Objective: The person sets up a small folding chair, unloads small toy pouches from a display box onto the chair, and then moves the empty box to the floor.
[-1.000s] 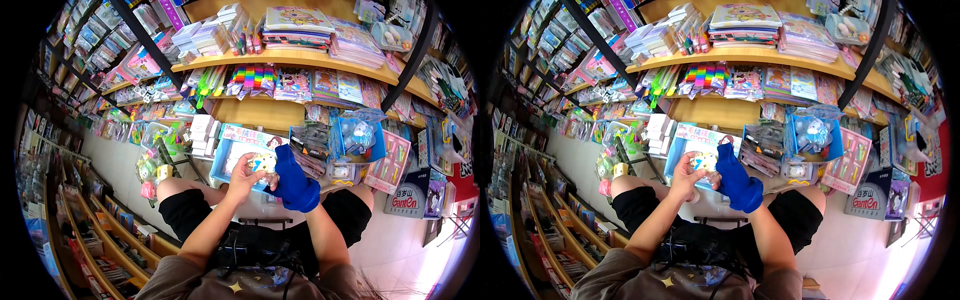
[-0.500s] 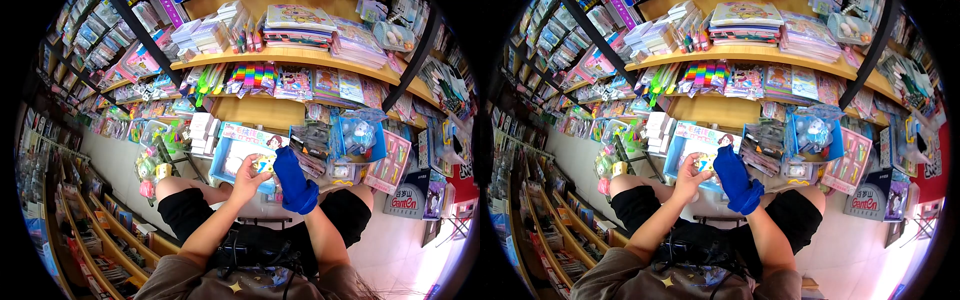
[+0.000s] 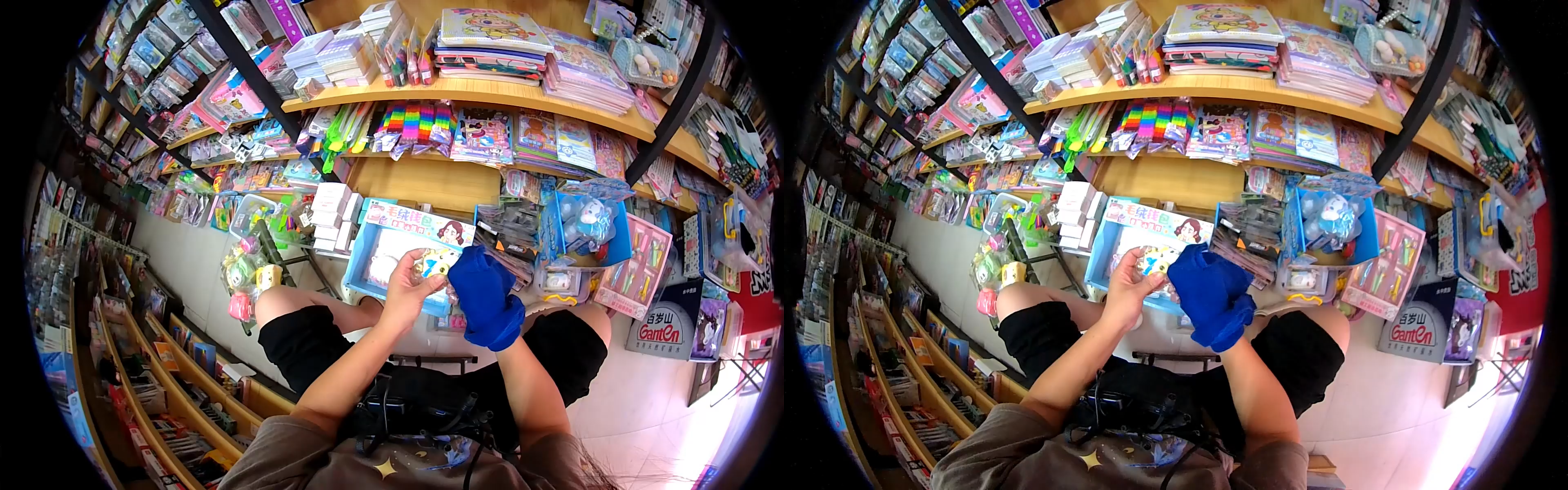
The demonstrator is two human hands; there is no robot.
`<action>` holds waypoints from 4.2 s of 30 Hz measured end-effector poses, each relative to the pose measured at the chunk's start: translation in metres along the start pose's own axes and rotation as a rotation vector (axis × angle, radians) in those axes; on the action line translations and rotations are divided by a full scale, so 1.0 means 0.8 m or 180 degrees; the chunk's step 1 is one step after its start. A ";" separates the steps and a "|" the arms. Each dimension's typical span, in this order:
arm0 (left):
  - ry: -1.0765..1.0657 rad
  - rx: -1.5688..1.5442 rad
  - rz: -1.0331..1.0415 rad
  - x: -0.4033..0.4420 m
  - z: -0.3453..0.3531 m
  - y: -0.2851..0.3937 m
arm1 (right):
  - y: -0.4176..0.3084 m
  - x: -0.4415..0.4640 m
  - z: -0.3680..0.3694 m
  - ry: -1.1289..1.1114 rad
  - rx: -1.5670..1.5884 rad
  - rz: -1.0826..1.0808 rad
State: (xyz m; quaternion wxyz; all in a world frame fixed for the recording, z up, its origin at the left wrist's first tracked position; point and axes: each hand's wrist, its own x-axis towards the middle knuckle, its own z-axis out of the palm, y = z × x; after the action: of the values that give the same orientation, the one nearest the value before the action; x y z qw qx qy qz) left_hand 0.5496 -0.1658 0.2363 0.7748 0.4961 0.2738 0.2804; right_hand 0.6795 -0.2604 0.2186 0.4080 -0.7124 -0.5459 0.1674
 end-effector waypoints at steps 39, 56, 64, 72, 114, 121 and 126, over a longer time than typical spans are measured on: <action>0.0154 -0.0406 -0.0901 -0.001 -0.003 0.007 | -0.019 0.005 -0.017 0.1137 0.0100 -0.0426; 0.0191 -0.1305 -0.0754 0.006 -0.015 -0.004 | -0.050 0.001 -0.001 0.0413 0.2945 0.1158; 0.0459 -0.1580 -0.0719 0.012 -0.017 -0.006 | 0.035 -0.004 0.033 0.1137 0.4291 0.1864; 0.0387 -0.1594 -0.0939 0.008 0.002 -0.014 | -0.027 0.008 0.049 0.1198 0.1029 0.0918; -0.0879 0.0389 -0.0907 -0.015 0.010 -0.032 | 0.087 0.017 0.031 0.1572 0.0204 -0.0851; -0.0729 0.0605 -0.0790 -0.009 0.010 -0.030 | -0.005 0.012 -0.018 0.1477 -0.0949 -0.0598; -0.0924 0.2573 -0.0314 -0.009 0.003 -0.047 | 0.033 0.000 0.059 0.1099 -0.0219 -0.0272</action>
State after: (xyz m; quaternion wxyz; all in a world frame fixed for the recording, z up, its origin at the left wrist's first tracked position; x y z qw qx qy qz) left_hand 0.5522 -0.1854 0.2036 0.5611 0.7803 0.2732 0.0406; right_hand 0.6645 -0.2432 0.1698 0.4778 -0.7202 -0.5029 0.0063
